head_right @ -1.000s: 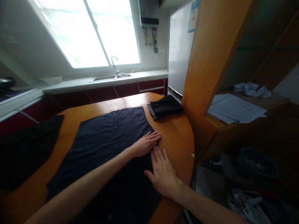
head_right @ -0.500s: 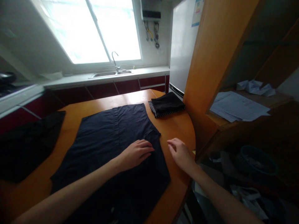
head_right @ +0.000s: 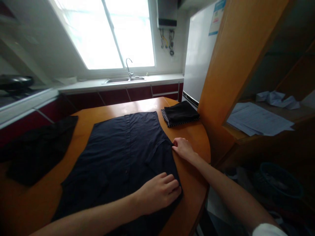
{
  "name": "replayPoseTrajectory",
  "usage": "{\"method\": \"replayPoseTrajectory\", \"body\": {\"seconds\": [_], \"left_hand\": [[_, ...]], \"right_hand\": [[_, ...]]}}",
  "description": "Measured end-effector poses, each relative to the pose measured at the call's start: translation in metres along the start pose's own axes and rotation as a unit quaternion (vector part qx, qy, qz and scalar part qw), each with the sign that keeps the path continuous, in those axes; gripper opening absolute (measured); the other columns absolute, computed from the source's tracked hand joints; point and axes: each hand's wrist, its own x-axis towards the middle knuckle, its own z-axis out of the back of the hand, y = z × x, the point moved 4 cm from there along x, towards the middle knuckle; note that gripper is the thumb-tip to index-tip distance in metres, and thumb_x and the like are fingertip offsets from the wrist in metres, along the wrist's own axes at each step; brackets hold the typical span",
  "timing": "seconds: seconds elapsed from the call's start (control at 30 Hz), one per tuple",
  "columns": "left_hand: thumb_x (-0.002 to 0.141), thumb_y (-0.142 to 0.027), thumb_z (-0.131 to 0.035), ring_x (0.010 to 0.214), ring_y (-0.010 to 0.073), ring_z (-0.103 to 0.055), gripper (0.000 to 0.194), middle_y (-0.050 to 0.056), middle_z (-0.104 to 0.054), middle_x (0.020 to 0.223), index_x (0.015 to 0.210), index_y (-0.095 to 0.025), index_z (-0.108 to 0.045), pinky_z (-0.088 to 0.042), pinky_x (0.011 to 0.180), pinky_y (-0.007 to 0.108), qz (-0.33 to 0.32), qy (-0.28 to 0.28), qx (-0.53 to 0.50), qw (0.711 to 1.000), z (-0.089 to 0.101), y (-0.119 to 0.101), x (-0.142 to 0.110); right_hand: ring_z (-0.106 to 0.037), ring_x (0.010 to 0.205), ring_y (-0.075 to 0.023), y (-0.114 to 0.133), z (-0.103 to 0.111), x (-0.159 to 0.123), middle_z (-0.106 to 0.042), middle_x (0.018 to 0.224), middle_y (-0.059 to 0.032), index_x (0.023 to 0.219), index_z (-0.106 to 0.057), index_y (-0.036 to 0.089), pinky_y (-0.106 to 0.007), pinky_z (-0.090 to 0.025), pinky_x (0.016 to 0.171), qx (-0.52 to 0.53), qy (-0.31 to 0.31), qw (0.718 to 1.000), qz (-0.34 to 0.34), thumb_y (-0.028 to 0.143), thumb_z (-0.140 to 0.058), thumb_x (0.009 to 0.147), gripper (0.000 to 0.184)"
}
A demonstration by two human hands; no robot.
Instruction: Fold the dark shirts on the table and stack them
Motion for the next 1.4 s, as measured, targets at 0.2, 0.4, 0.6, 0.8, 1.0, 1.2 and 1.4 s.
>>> {"method": "replayPoseTrajectory", "body": {"seconds": [0.2,0.4,0.6,0.8,1.0,1.2,1.4], "left_hand": [[0.099,-0.019,-0.054,0.077,0.0183,-0.053,0.014,0.005,-0.055,0.085,0.087,-0.017,-0.060,-0.039,0.060,0.033,-0.008,-0.020,0.009,1.000,-0.008,-0.007,0.004],[0.099,-0.018,-0.053,0.075,0.0168,-0.054,0.014,0.006,-0.056,0.086,0.087,-0.016,-0.060,-0.042,0.060,0.031,-0.026,-0.039,0.001,0.999,-0.010,-0.008,-0.002],[0.099,-0.019,-0.054,0.079,0.0167,-0.057,0.009,0.003,-0.059,0.089,0.093,-0.017,-0.060,-0.045,0.066,0.029,-0.023,-0.017,-0.052,0.998,-0.010,-0.002,-0.003],[0.099,-0.023,-0.055,0.098,0.0225,-0.062,0.013,0.008,-0.064,0.106,0.110,-0.018,-0.058,-0.049,0.087,0.034,0.344,-0.017,-0.112,0.932,0.004,0.083,-0.034],[0.090,-0.026,-0.065,0.088,0.0233,-0.067,0.036,0.006,-0.067,0.094,0.123,-0.018,-0.053,-0.049,0.078,0.032,0.474,0.045,-0.200,0.856,-0.014,0.127,-0.062],[0.085,-0.021,-0.056,0.064,0.0135,-0.057,0.040,-0.005,-0.055,0.075,0.125,-0.020,-0.055,-0.045,0.061,0.024,0.460,-0.050,-0.419,0.781,-0.012,0.128,-0.059],[0.083,-0.019,-0.057,0.070,0.0131,-0.057,0.029,0.002,-0.057,0.095,0.109,-0.020,-0.071,-0.051,0.066,0.027,0.454,-0.077,-0.390,0.798,0.009,0.127,-0.070]], "right_hand": [[-0.068,0.080,-0.0171,-0.003,0.002,0.008,-0.075,0.086,-0.0029,0.085,-0.075,0.022,-0.025,-0.044,0.072,-0.005,0.003,0.998,0.064,0.019,-0.064,0.085,0.012],[-0.065,0.083,-0.0160,-0.004,0.013,0.013,-0.072,0.092,-0.0031,0.087,-0.076,0.024,-0.025,-0.042,0.072,-0.053,0.001,0.985,0.166,0.018,-0.059,0.090,0.018],[-0.061,0.081,-0.0160,-0.008,0.015,0.019,-0.069,0.089,-0.0041,0.086,-0.076,0.021,-0.026,-0.041,0.075,-0.054,0.023,0.963,0.263,0.019,-0.056,0.094,0.021],[-0.060,0.082,-0.0160,-0.012,0.013,0.017,-0.067,0.089,-0.0042,0.088,-0.075,0.020,-0.025,-0.042,0.076,-0.022,0.010,0.962,0.274,0.021,-0.053,0.096,0.023],[-0.061,0.085,-0.0168,-0.013,0.012,0.016,-0.067,0.090,-0.0047,0.088,-0.075,0.021,-0.026,-0.043,0.078,-0.001,0.006,0.963,0.271,0.021,-0.052,0.097,0.025],[-0.059,0.086,-0.0171,-0.012,0.012,0.015,-0.066,0.092,-0.0048,0.093,-0.075,0.022,-0.027,-0.042,0.079,-0.025,0.006,0.960,0.279,0.023,-0.050,0.099,0.026],[-0.057,0.084,-0.0170,-0.008,0.013,0.016,-0.066,0.091,-0.0046,0.091,-0.074,0.023,-0.028,-0.038,0.079,-0.077,0.013,0.955,0.285,0.022,-0.049,0.099,0.027]]}}
